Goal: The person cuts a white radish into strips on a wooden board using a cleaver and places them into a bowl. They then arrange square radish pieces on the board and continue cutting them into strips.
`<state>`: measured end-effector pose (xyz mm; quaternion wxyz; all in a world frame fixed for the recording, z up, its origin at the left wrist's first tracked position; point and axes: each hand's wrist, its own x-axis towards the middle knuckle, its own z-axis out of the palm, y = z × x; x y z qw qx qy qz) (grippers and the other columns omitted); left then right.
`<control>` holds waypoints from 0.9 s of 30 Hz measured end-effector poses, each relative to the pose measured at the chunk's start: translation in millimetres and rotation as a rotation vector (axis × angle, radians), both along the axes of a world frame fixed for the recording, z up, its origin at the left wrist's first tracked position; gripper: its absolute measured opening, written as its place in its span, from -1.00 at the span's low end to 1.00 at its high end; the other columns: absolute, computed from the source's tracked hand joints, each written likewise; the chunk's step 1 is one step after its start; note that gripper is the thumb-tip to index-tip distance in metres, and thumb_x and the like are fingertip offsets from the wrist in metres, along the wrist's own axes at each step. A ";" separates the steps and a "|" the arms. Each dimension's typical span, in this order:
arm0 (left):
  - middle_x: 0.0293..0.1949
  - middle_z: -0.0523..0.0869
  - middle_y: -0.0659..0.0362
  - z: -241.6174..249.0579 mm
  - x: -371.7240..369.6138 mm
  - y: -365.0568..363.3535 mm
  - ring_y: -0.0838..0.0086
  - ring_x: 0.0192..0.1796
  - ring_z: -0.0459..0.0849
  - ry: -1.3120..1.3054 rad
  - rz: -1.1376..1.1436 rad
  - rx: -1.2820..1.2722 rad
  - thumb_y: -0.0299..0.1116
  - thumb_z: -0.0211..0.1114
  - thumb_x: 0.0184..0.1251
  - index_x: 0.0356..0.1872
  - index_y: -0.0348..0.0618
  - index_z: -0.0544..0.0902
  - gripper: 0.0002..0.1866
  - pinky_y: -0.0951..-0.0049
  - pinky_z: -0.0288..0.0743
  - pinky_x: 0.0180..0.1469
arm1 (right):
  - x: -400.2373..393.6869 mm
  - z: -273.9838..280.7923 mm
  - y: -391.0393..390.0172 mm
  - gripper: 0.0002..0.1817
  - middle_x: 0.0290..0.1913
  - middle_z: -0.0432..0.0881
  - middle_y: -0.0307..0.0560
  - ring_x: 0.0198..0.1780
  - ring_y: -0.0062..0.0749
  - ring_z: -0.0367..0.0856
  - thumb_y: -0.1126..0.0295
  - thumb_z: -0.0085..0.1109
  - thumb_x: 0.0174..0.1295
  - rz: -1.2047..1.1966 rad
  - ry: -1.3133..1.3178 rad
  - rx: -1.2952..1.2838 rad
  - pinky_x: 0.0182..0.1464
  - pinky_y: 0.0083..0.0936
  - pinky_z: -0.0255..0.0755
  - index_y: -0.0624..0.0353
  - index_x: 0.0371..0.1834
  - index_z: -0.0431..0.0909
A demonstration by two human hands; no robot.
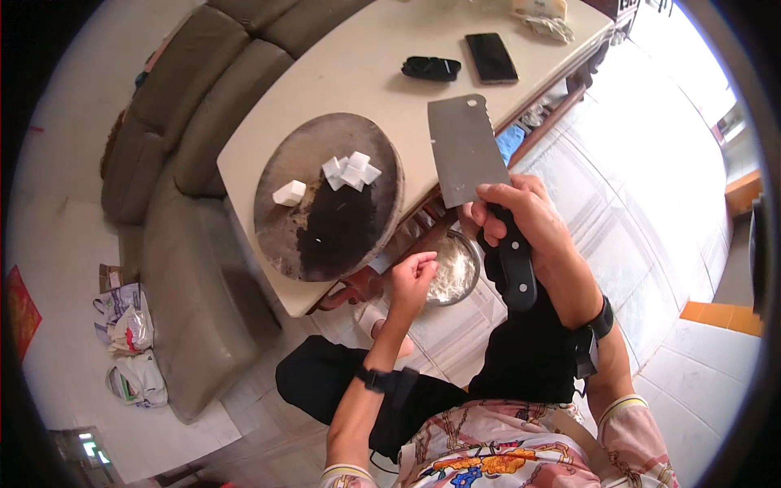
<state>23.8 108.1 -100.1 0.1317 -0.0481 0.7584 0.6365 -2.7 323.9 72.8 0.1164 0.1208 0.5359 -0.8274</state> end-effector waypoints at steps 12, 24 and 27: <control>-0.03 0.62 -0.05 140.5 -98.4 -38.9 0.24 -0.04 0.62 0.773 0.096 -0.557 -0.42 0.31 0.23 -0.01 -0.27 0.62 -0.69 0.36 0.50 -0.02 | -12.3 -11.2 -4.6 -0.87 -0.57 0.53 -0.14 -0.65 -0.60 0.41 0.44 0.06 0.19 -0.013 0.011 -0.068 -0.61 -0.60 0.35 0.28 -0.42 0.49; -0.05 0.52 -0.03 106.8 -130.6 -30.1 0.07 0.08 0.47 0.833 0.017 -0.979 -0.14 0.37 0.17 -0.10 -0.16 0.56 -0.61 0.01 0.32 0.11 | -18.2 -9.5 -30.8 -0.94 -0.54 0.56 -0.09 -0.65 -0.56 0.43 0.51 0.07 0.18 -0.005 -0.119 -0.189 -0.59 -0.54 0.38 0.27 -0.38 0.44; -0.07 0.53 0.00 105.1 -116.3 -35.5 0.04 0.05 0.49 0.885 0.114 -0.883 -0.20 0.40 0.15 -0.18 -0.18 0.54 -0.66 0.04 0.34 0.09 | -17.9 -10.2 -30.1 -0.93 -0.54 0.56 -0.10 -0.65 -0.56 0.43 0.49 0.07 0.19 -0.018 -0.105 -0.183 -0.58 -0.52 0.38 0.27 -0.39 0.44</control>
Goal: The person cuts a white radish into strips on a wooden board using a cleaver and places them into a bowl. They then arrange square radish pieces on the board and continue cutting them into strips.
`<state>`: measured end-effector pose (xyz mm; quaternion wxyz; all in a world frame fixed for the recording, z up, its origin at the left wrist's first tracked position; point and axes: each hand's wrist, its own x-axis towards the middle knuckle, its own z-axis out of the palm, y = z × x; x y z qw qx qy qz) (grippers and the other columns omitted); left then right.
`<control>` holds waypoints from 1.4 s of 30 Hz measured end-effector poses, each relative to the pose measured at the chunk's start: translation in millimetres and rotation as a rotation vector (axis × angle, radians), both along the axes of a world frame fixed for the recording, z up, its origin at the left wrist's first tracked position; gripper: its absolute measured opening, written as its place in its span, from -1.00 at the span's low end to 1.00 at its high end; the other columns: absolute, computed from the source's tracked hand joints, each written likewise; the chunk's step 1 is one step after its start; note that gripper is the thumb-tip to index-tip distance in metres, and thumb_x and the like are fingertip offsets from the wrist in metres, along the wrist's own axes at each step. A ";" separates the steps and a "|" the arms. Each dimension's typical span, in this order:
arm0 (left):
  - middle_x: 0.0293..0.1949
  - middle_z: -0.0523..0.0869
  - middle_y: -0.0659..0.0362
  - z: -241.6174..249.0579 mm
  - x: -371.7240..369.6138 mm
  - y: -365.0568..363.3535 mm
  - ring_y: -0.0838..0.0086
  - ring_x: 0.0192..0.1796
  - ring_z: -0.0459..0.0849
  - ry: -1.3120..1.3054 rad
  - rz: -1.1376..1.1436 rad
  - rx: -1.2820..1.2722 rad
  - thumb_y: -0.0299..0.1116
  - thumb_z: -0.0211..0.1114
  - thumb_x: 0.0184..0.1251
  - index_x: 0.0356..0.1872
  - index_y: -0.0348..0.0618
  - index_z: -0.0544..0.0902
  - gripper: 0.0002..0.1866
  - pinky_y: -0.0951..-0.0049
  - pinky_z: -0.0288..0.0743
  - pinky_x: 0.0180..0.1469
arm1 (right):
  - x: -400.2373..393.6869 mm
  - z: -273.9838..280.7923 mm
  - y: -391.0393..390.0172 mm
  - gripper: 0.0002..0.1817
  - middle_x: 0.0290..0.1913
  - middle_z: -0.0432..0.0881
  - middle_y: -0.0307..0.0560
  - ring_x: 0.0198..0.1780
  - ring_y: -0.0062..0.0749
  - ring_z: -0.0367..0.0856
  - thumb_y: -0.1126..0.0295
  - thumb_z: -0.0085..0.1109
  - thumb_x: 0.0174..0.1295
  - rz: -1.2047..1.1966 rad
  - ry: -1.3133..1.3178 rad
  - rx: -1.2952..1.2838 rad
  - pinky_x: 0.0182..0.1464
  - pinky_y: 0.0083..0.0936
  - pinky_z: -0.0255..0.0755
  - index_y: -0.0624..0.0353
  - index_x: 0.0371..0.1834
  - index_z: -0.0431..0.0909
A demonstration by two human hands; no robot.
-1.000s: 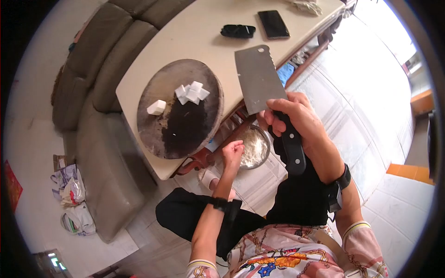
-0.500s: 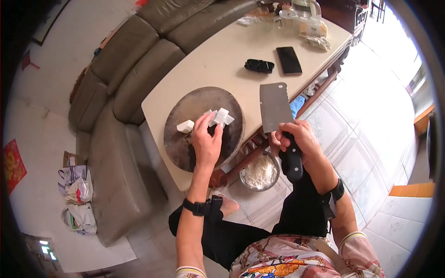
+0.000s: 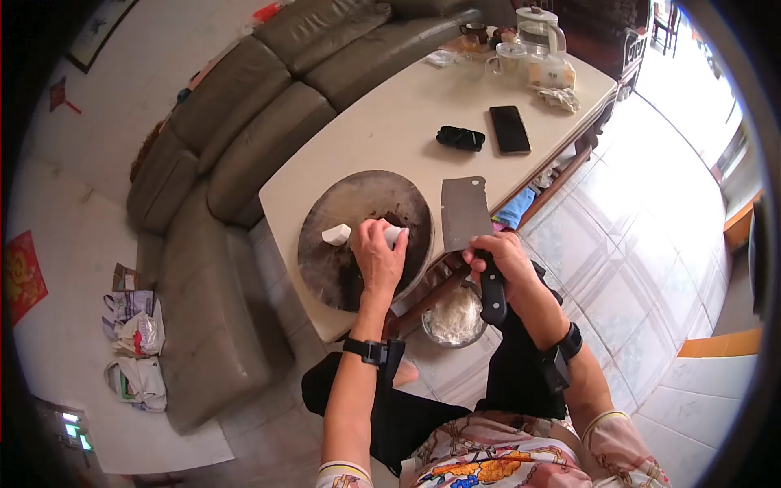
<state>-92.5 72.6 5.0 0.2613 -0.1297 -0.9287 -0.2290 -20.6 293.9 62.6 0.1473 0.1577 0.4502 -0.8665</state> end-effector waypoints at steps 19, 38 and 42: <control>-0.23 0.66 0.06 3.1 68.5 -24.0 0.24 -0.12 0.61 -0.026 0.107 0.152 -0.40 0.49 0.03 -0.06 -0.25 0.61 -0.59 0.24 0.45 -0.03 | -3.9 -4.9 11.8 -0.88 -0.48 0.56 -0.10 -0.62 -0.60 0.39 0.46 0.06 0.23 -0.005 -0.077 -0.177 -0.53 -0.55 0.38 0.27 -0.41 0.45; -0.09 0.68 0.07 21.0 88.7 -66.1 0.23 0.02 0.58 -0.228 0.016 0.102 -0.52 0.38 0.09 0.14 -0.19 0.55 -0.49 0.26 0.43 0.11 | -10.1 -17.1 14.2 -0.88 -0.49 0.55 -0.11 -0.62 -0.60 0.38 0.47 0.06 0.23 -0.002 -0.117 -0.280 -0.53 -0.55 0.36 0.29 -0.42 0.44; -0.18 0.66 0.07 14.1 94.0 -56.0 0.19 -0.07 0.58 -0.147 0.092 0.101 -0.49 0.40 0.07 0.06 -0.20 0.58 -0.55 0.20 0.43 0.04 | -10.2 -18.1 14.8 -0.89 -0.49 0.54 -0.13 -0.62 -0.62 0.38 0.46 0.04 0.25 0.007 -0.122 -0.308 -0.53 -0.58 0.35 0.26 -0.40 0.43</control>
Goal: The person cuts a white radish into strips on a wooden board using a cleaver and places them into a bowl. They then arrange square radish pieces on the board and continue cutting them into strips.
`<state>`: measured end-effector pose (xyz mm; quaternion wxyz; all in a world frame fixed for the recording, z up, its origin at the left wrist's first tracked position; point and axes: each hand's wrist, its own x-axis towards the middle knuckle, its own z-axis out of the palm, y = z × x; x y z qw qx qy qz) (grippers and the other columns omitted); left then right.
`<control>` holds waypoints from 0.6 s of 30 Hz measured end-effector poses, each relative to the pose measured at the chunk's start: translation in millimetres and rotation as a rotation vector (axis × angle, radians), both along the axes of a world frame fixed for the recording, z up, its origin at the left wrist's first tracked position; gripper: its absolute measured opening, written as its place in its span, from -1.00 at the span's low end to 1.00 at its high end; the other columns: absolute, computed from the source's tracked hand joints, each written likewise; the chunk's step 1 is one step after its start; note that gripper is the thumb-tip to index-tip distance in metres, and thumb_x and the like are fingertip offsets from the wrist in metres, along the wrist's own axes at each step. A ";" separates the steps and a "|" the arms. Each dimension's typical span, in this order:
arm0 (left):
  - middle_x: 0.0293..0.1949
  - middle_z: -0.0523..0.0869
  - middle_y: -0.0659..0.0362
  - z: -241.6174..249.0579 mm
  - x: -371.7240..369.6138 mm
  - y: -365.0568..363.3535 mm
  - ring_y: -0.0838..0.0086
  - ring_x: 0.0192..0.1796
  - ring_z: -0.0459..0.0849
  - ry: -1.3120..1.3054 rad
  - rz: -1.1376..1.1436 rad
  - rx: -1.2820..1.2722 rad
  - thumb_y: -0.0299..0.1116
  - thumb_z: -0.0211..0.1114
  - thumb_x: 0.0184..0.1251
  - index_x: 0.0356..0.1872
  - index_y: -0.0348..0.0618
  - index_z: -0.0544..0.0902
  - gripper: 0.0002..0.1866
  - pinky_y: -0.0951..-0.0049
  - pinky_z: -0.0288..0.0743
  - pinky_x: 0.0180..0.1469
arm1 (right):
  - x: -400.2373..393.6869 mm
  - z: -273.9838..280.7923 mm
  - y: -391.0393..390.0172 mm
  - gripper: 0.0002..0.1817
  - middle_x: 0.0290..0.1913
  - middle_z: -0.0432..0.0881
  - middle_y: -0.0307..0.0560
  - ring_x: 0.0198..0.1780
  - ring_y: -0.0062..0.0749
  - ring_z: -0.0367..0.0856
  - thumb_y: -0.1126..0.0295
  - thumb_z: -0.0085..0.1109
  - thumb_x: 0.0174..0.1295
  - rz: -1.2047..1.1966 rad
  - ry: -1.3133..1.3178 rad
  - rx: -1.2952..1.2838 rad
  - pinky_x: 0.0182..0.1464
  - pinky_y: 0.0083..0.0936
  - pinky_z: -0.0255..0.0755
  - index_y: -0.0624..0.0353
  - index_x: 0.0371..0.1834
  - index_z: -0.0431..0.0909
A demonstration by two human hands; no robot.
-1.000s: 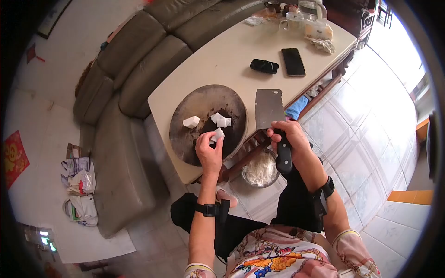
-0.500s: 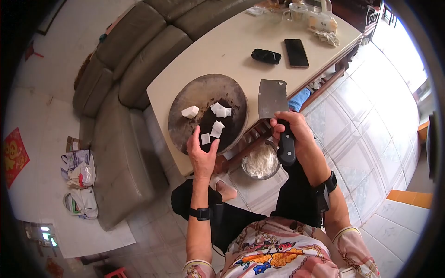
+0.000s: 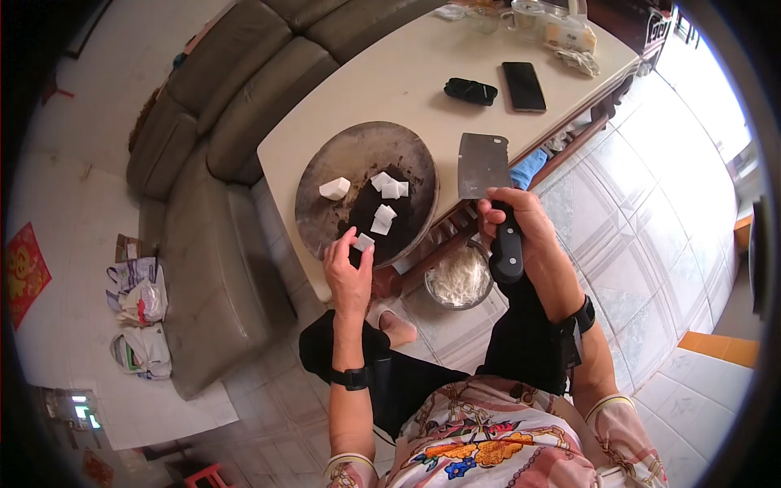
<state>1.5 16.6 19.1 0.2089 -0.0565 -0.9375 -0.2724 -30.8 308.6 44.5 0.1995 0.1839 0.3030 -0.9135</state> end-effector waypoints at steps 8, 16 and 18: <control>-0.14 0.64 0.02 -3.4 11.3 6.0 0.11 -0.02 0.57 0.011 0.074 0.035 -0.41 0.43 0.05 0.03 -0.23 0.59 -0.55 0.17 0.42 0.05 | -0.6 -0.7 3.0 -0.89 -0.48 0.53 -0.13 -0.61 -0.64 0.37 0.46 0.04 0.26 -0.019 0.000 -0.013 -0.53 -0.59 0.34 0.26 -0.38 0.41; -0.14 0.68 0.06 -7.0 -17.8 27.2 0.13 0.01 0.58 0.028 0.069 0.025 -0.36 0.45 0.04 0.10 -0.17 0.54 -0.47 0.13 0.39 0.08 | -3.0 -8.2 4.4 -0.90 -0.46 0.54 -0.09 -0.60 -0.62 0.37 0.47 0.06 0.24 -0.033 0.014 -0.058 -0.53 -0.59 0.34 0.29 -0.33 0.42; -0.19 0.70 0.09 -6.7 -20.0 26.9 0.17 -0.07 0.63 0.022 0.096 0.034 -0.40 0.45 0.02 0.08 -0.17 0.55 -0.48 0.15 0.42 0.04 | -2.0 -5.6 5.6 -0.91 -0.46 0.54 -0.08 -0.60 -0.62 0.37 0.47 0.06 0.24 -0.038 0.006 -0.039 -0.53 -0.58 0.33 0.29 -0.33 0.42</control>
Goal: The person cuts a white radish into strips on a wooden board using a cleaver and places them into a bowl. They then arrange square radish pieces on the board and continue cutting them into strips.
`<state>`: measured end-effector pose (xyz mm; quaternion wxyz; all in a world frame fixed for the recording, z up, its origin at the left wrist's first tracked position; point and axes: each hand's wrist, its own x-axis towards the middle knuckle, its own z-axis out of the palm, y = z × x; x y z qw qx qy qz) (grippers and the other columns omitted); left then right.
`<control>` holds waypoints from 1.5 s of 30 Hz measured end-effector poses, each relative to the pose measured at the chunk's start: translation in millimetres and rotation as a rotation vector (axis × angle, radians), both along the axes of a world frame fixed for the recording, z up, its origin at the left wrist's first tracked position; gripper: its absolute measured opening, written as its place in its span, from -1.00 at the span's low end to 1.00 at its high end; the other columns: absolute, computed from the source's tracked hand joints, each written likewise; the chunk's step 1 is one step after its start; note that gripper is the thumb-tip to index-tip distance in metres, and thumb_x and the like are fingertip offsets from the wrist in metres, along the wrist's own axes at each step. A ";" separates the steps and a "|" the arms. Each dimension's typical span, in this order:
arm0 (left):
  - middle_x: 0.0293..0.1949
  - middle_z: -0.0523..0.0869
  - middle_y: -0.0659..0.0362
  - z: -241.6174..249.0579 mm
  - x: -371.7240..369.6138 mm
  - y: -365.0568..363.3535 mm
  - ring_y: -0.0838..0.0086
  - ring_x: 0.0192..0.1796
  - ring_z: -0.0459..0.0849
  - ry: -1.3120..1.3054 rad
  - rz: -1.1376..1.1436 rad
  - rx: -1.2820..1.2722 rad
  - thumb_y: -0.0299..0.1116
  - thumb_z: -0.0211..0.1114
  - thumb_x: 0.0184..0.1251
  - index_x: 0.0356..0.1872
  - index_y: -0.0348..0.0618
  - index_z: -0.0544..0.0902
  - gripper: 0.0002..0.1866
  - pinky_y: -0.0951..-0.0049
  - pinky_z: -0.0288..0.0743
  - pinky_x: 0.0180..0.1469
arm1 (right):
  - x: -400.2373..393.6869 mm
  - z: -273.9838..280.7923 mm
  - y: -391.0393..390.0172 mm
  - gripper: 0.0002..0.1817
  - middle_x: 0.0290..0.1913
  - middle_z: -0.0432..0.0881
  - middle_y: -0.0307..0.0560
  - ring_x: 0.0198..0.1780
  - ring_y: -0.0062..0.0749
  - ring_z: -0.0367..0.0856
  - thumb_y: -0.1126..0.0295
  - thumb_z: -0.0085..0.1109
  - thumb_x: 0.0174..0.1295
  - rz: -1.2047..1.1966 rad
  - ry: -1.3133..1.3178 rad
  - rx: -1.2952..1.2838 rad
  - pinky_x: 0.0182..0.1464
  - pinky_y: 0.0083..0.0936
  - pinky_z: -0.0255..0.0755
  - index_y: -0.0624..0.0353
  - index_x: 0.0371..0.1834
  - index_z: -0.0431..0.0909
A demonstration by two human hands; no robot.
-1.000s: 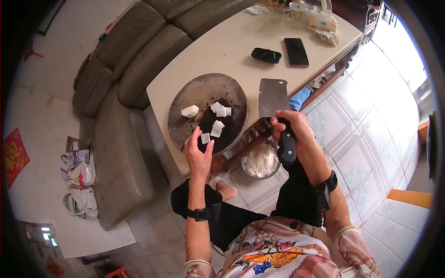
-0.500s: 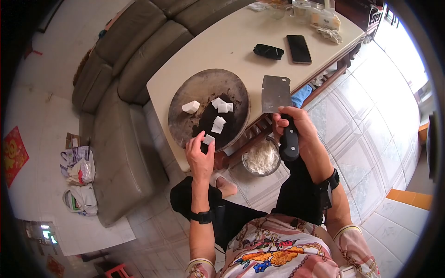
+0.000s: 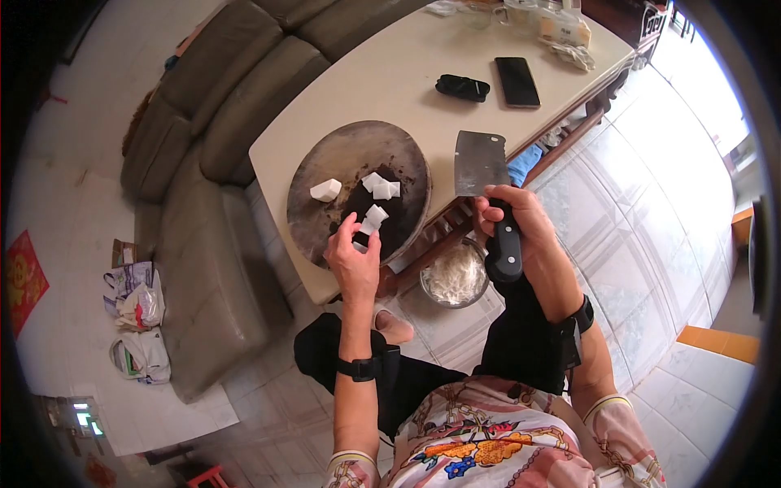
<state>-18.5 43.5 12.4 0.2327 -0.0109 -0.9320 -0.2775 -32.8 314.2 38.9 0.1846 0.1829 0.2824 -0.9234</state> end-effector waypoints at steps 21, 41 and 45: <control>-0.10 0.71 0.02 3.6 22.2 -13.7 0.20 -0.02 0.65 0.012 -0.046 0.021 -0.48 0.39 0.14 0.13 -0.23 0.56 -0.53 0.24 0.48 0.06 | 0.2 6.4 2.9 -0.90 -0.45 0.56 -0.07 -0.60 -0.64 0.38 0.47 0.05 0.27 -0.077 -0.044 -0.030 -0.53 -0.60 0.34 0.31 -0.32 0.42; 0.00 0.66 -0.03 16.1 -4.5 5.2 0.10 0.08 0.57 0.064 -0.105 -0.105 -0.38 0.46 0.05 0.16 -0.23 0.53 -0.42 0.15 0.41 0.14 | 1.4 8.2 7.3 -0.91 -0.44 0.56 -0.08 -0.61 -0.66 0.37 0.47 0.05 0.27 -0.100 -0.080 -0.036 -0.55 -0.62 0.33 0.29 -0.30 0.41; -0.05 0.68 0.01 8.8 -24.2 6.6 0.11 0.04 0.59 -0.042 -0.187 -0.030 -0.44 0.41 0.08 0.20 -0.22 0.48 -0.41 0.14 0.42 0.11 | 2.3 10.7 11.6 -0.91 -0.43 0.56 -0.09 -0.61 -0.66 0.37 0.47 0.05 0.27 -0.071 -0.024 -0.013 -0.53 -0.61 0.36 0.28 -0.31 0.41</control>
